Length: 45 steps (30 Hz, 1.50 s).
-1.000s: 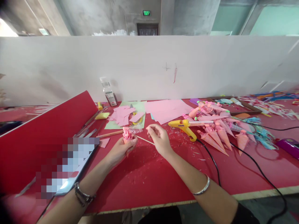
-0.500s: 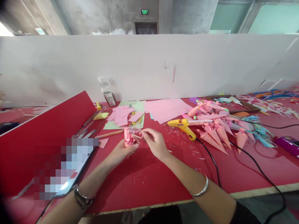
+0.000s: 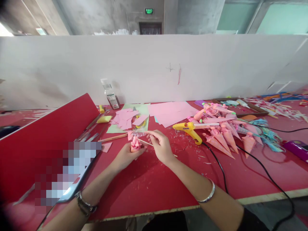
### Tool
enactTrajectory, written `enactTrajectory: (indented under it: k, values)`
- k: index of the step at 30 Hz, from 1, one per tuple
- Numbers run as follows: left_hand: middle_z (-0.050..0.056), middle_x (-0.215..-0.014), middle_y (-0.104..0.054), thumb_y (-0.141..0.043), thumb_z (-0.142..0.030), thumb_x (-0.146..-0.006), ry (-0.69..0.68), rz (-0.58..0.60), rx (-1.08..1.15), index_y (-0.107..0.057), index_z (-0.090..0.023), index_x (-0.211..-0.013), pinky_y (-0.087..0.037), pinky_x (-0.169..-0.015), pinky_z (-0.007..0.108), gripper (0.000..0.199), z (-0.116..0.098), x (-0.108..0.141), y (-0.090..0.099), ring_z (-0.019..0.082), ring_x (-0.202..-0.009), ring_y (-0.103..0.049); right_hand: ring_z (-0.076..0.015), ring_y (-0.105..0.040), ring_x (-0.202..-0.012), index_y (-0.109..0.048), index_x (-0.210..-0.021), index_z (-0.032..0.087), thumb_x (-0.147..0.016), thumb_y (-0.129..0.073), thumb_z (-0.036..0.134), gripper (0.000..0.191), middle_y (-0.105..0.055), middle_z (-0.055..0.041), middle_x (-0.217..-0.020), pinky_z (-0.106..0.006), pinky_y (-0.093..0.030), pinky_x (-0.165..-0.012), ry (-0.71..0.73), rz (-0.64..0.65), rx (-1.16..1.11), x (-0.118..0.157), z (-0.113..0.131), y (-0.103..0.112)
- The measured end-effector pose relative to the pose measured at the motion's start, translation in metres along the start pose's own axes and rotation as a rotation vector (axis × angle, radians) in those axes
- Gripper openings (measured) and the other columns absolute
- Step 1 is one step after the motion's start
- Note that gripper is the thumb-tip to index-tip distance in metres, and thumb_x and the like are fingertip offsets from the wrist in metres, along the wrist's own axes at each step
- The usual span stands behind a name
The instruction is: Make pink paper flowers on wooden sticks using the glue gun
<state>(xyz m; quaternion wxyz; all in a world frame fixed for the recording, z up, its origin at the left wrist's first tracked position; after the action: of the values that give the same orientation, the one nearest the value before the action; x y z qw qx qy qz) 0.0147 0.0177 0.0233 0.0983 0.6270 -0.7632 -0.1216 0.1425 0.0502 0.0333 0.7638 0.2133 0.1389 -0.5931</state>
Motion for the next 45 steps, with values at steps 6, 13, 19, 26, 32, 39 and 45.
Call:
enactTrajectory:
  k: [6, 13, 19, 26, 32, 39, 45]
  values:
    - [-0.001, -0.072, -0.057, -0.050, -0.013, -0.068, -0.241, -0.157, -0.476, -0.054, -0.016, -0.076, -0.036, -0.059, 0.021, 0.009, -0.006, 0.002, 0.010, 0.012, -0.066, -0.050, -0.0133, -0.057, -0.070, -0.054, -0.089, 0.020, -0.080, -0.047, 0.027, 0.014, -0.058, -0.0008, -0.073, -0.026, -0.046, -0.065, -0.079, 0.014, -0.139, 0.001, -0.005, -0.003]
    - [0.004, -0.085, -0.060, -0.051, -0.013, -0.072, -0.459, -0.128, -0.724, -0.053, -0.019, -0.088, -0.040, -0.064, 0.023, 0.017, -0.011, 0.006, 0.010, 0.015, -0.075, -0.055, -0.0147, -0.056, -0.077, -0.061, -0.083, 0.020, -0.079, -0.048, 0.027, 0.015, -0.059, -0.0029, -0.081, -0.027, -0.045, -0.069, 0.011, 0.035, -0.008, 0.000, 0.008, -0.001]
    - [0.004, -0.092, -0.063, -0.053, -0.016, -0.072, -0.509, -0.106, -0.718, -0.054, -0.021, -0.095, -0.041, -0.072, 0.026, 0.023, -0.008, 0.007, 0.006, 0.017, -0.082, -0.057, -0.0149, -0.057, -0.084, -0.056, -0.099, 0.022, -0.081, -0.046, 0.024, 0.022, -0.059, -0.0042, -0.091, -0.029, -0.046, -0.074, -0.016, 0.029, -0.049, 0.002, 0.006, -0.003]
    - [0.001, -0.080, -0.063, -0.052, -0.013, -0.069, -0.267, -0.050, -0.752, -0.055, -0.020, -0.085, -0.036, -0.056, 0.020, 0.018, -0.002, 0.004, 0.005, 0.014, -0.069, -0.056, -0.0137, -0.056, -0.075, -0.060, -0.077, 0.020, -0.075, -0.055, 0.026, 0.008, -0.057, -0.0018, -0.077, -0.028, -0.046, -0.068, 0.040, 0.050, -0.041, 0.003, 0.014, -0.003]
    - [0.000, -0.071, -0.059, -0.052, -0.012, -0.066, -0.239, -0.056, -0.754, -0.053, -0.017, -0.075, -0.030, -0.051, 0.018, 0.010, 0.001, 0.003, 0.006, 0.012, -0.062, -0.052, -0.0124, -0.053, -0.076, -0.063, -0.072, 0.020, -0.076, -0.054, 0.025, 0.011, -0.053, -0.0013, -0.079, -0.026, -0.043, -0.070, 0.056, 0.156, -0.018, 0.002, 0.016, -0.005]
    - [0.001, -0.072, -0.058, -0.051, -0.015, -0.070, -0.255, -0.057, -0.708, -0.051, -0.017, -0.072, -0.031, -0.053, 0.018, 0.003, -0.002, 0.003, 0.007, 0.012, -0.062, -0.050, -0.0118, -0.053, -0.077, -0.066, -0.078, 0.022, -0.077, -0.054, 0.022, 0.012, -0.052, -0.0008, -0.079, -0.026, -0.043, -0.071, 0.006, 0.226, -0.075, 0.001, 0.012, -0.008]
    - [0.001, -0.073, -0.059, -0.052, -0.015, -0.068, -0.240, -0.052, -0.692, -0.052, -0.017, -0.075, -0.032, -0.052, 0.018, 0.007, -0.003, 0.004, 0.007, 0.012, -0.061, -0.051, -0.0118, -0.053, -0.074, -0.066, -0.077, 0.021, -0.076, -0.054, 0.025, 0.012, -0.053, -0.0008, -0.077, -0.025, -0.043, -0.068, -0.019, 0.238, -0.105, 0.002, 0.012, -0.008]
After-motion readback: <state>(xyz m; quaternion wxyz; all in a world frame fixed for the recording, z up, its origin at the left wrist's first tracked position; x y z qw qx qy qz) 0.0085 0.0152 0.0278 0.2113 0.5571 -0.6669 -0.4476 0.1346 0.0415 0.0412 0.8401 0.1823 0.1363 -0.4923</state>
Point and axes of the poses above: each hand's wrist, its own x-axis away from the middle knuckle, its own y-axis out of the back of the hand, z = x × y, the point moved 4 cm from there along -x, towards the middle knuckle
